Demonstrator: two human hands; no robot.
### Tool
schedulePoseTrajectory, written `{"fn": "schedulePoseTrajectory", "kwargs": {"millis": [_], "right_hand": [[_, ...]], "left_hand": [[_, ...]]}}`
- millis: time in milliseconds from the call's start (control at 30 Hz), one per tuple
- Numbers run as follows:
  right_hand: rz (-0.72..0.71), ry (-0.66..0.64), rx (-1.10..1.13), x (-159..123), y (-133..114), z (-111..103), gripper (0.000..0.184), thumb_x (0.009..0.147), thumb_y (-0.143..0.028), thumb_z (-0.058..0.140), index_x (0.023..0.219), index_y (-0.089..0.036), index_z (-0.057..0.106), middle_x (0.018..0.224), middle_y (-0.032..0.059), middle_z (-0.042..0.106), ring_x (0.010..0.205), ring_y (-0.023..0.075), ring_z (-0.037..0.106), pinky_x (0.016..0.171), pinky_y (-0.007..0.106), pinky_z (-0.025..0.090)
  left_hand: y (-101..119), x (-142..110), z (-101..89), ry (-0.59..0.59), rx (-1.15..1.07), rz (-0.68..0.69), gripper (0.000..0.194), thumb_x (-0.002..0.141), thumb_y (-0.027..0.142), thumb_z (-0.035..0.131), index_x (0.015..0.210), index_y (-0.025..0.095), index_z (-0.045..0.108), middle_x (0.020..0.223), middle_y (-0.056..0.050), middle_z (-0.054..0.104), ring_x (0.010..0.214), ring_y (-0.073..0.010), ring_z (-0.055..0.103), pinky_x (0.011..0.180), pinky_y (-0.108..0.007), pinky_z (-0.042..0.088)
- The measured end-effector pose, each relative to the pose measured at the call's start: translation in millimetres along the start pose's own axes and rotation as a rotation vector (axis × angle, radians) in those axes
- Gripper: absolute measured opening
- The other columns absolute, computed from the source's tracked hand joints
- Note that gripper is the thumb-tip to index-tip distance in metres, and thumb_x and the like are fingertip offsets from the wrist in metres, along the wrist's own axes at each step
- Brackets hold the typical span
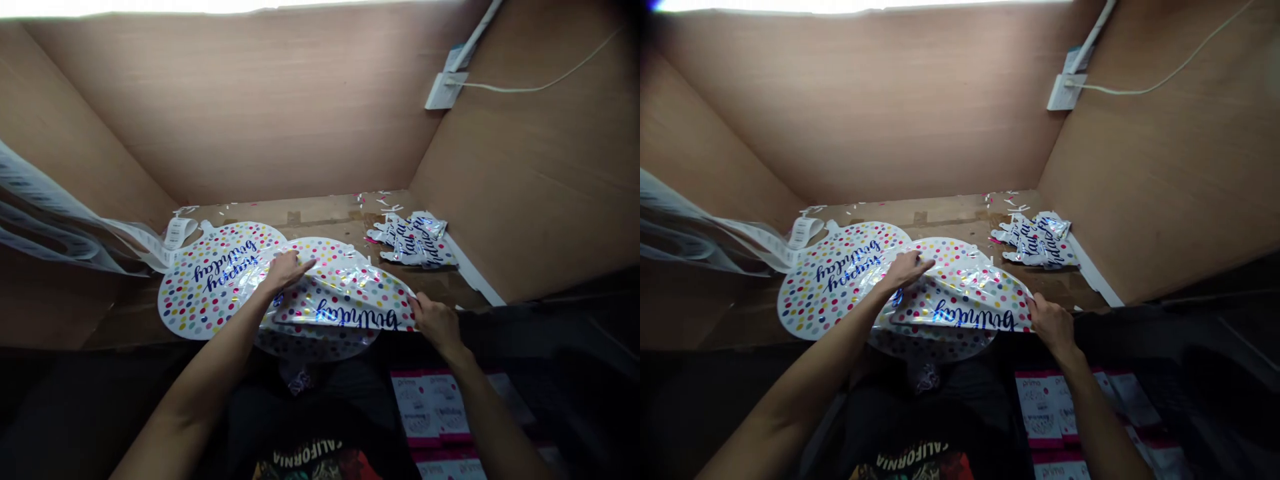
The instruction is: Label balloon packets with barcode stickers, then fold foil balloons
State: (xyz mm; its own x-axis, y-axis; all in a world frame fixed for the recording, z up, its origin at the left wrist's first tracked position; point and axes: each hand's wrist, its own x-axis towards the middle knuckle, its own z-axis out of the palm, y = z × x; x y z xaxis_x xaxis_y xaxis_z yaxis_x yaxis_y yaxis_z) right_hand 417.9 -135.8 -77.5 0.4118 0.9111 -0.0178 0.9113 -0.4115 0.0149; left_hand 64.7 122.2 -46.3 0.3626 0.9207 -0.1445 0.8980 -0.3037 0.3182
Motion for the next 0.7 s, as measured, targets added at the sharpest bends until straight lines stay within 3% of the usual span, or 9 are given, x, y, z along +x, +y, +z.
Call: {"fn": "schedulePoseTrajectory", "kwargs": {"millis": [100, 167, 267, 367, 467, 533, 600, 633, 700], "right_hand": [[0.054, -0.035, 0.044, 3, -8, -1, 0.042, 0.11, -0.046, 0.037, 0.102, -0.019, 0.068, 0.091, 0.0135, 0.075, 0.081, 0.027, 0.072, 0.069, 0.032, 0.044], [0.064, -0.013, 0.07, 7, -11, -3, 0.04, 0.108, -0.046, 0.042, 0.103, -0.018, 0.069, 0.097, 0.0154, 0.074, 0.089, 0.0292, 0.071, 0.077, 0.035, 0.047], [0.002, 0.14, 0.15, 19, -14, -12, 0.037, 0.101, -0.046, 0.058, 0.118, -0.014, 0.066, 0.115, 0.02, 0.071, 0.113, 0.0356, 0.065, 0.095, 0.043, 0.048], [-0.169, 0.192, 0.394, 42, -19, -34, 0.069, 0.088, -0.045, 0.077, 0.144, -0.014, 0.052, 0.144, 0.0213, 0.058, 0.135, 0.0371, 0.052, 0.112, 0.049, 0.04], [-0.396, 0.056, 0.803, 70, -23, -67, 0.097, 0.076, -0.04, 0.087, 0.156, -0.015, 0.039, 0.16, 0.0203, 0.043, 0.145, 0.0328, 0.044, 0.114, 0.042, 0.042], [-0.551, -0.097, 1.037, 80, -25, -92, 0.099, 0.075, -0.039, 0.086, 0.157, -0.013, 0.036, 0.154, 0.0206, 0.05, 0.138, 0.0299, 0.052, 0.104, 0.035, 0.05], [-0.671, -0.198, 1.121, 76, -29, -113, 0.075, 0.083, -0.041, 0.078, 0.146, -0.01, 0.051, 0.13, 0.0156, 0.069, 0.117, 0.0267, 0.066, 0.092, 0.032, 0.055], [-0.702, -0.172, 1.108, 68, -33, -121, 0.057, 0.089, -0.042, 0.072, 0.135, -0.011, 0.061, 0.116, 0.0118, 0.075, 0.107, 0.0251, 0.07, 0.089, 0.032, 0.056], [-0.77, 0.006, 1.031, 43, -42, -126, 0.029, 0.099, -0.037, 0.059, 0.112, -0.015, 0.072, 0.104, 0.0083, 0.077, 0.1, 0.0237, 0.072, 0.096, 0.037, 0.055]], "left_hand": [[26, 2, 0.2, -0.241, -0.024, 0.035, 0.078, 0.066, 0.071, 0.079, 0.118, 0.013, 0.069, 0.111, -0.021, 0.076, 0.104, -0.0368, 0.071, 0.083, -0.037, 0.054], [37, 0, -1.1, -0.296, -0.024, 0.046, 0.061, 0.057, 0.059, 0.088, 0.096, 0.015, 0.073, 0.089, -0.015, 0.078, 0.087, -0.0329, 0.074, 0.071, -0.032, 0.053], [46, -13, -10.4, -0.288, -0.063, 0.129, 0.033, 0.061, 0.041, 0.087, 0.076, 0.017, 0.07, 0.069, -0.005, 0.073, 0.071, -0.0252, 0.071, 0.06, -0.027, 0.05], [55, -39, -29.3, -0.213, -0.104, 0.268, 0.013, 0.074, 0.027, 0.075, 0.08, 0.017, 0.07, 0.076, -0.001, 0.072, 0.076, -0.0204, 0.07, 0.065, -0.024, 0.051], [62, -73, -56.4, -0.005, -0.073, 0.474, 0.006, 0.085, 0.019, 0.062, 0.084, 0.018, 0.067, 0.09, -0.003, 0.072, 0.085, -0.0184, 0.067, 0.078, -0.027, 0.052], [60, -95, -77.0, 0.23, -0.01, 0.707, 0.012, 0.09, 0.015, 0.055, 0.085, 0.019, 0.065, 0.093, -0.006, 0.072, 0.087, -0.018, 0.066, 0.083, -0.03, 0.053], [49, -115, -95.6, 0.455, 0.054, 0.921, 0.015, 0.094, 0.013, 0.052, 0.087, 0.021, 0.063, 0.095, -0.006, 0.073, 0.088, -0.0174, 0.067, 0.086, -0.032, 0.053], [39, -124, -102.3, 0.541, 0.075, 0.976, 0.015, 0.094, 0.011, 0.053, 0.089, 0.022, 0.062, 0.096, -0.005, 0.075, 0.089, -0.0172, 0.069, 0.088, -0.033, 0.053], [14, -141, -106.9, 0.681, 0.101, 1.0, 0.016, 0.093, 0.01, 0.056, 0.098, 0.023, 0.062, 0.1, -0.005, 0.076, 0.093, -0.0178, 0.071, 0.09, -0.035, 0.053]]}}
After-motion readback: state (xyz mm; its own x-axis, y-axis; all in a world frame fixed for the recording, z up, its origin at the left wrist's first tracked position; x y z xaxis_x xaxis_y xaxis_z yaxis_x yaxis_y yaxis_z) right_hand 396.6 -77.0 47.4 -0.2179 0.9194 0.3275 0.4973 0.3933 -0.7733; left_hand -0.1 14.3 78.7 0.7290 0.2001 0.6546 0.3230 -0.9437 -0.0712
